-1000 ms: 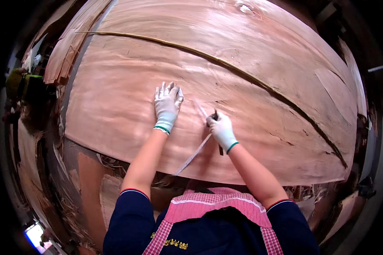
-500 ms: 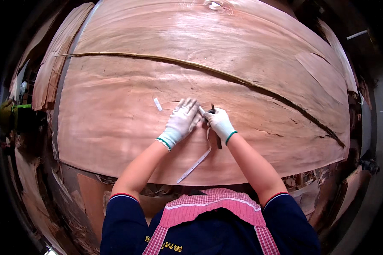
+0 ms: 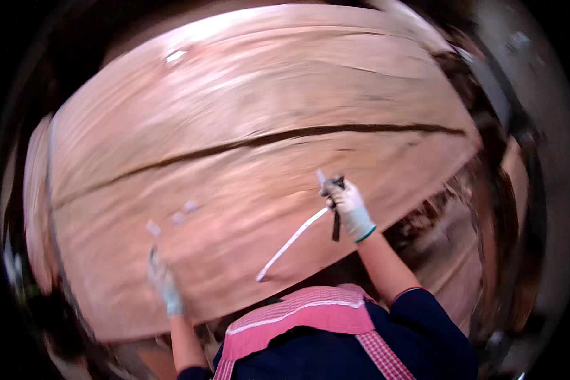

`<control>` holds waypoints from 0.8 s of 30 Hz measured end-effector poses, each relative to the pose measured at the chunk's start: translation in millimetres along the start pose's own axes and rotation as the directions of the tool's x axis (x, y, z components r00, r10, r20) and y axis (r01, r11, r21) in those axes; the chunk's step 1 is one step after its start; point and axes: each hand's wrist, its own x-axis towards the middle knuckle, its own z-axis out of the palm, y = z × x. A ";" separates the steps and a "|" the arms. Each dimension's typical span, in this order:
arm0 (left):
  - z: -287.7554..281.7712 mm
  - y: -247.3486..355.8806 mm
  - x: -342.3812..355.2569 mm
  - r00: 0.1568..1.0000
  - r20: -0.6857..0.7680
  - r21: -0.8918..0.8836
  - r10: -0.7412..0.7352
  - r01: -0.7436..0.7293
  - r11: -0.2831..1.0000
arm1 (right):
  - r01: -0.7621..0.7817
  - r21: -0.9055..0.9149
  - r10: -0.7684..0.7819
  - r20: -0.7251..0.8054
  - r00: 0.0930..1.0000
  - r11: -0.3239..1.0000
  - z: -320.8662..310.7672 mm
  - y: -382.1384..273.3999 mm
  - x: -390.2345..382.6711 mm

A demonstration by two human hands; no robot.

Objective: The person trims and shapes thin wood veneer sheets using a cutting tool, removes wood strips by hand, and applies tape to the wood on a large table.

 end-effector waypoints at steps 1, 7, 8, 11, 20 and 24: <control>-5.2 1.0 -17.7 0.999 0.006 -0.010 -0.041 0.041 0.999 | -0.038 0.024 0.041 -0.150 0.988 0.999 -29.6 4.5 -8.9; 104.5 89.8 -63.5 0.993 0.105 -0.079 0.053 -0.045 0.996 | 0.271 0.233 -0.083 -0.597 0.798 0.934 -220.2 -26.2 -70.5; 139.4 117.5 -75.0 0.993 0.114 -0.093 0.043 -0.033 0.995 | 0.350 0.187 -0.163 -0.627 0.762 0.918 -255.2 -34.2 -82.6; 238.4 214.0 -97.9 0.944 0.193 -0.212 0.266 -0.225 0.951 | 0.481 -0.042 -0.378 -0.678 0.630 0.876 -345.6 -73.0 -130.5; 488.6 436.1 -263.8 0.524 0.565 -0.379 0.638 -0.521 0.765 | 0.740 0.562 -0.926 0.290 0.243 0.370 -583.1 -165.6 -304.9; 585.9 510.4 -309.5 0.305 0.646 -0.467 0.700 -0.568 0.678 | 0.804 0.472 -0.885 0.445 0.138 0.362 -655.2 -166.4 -402.3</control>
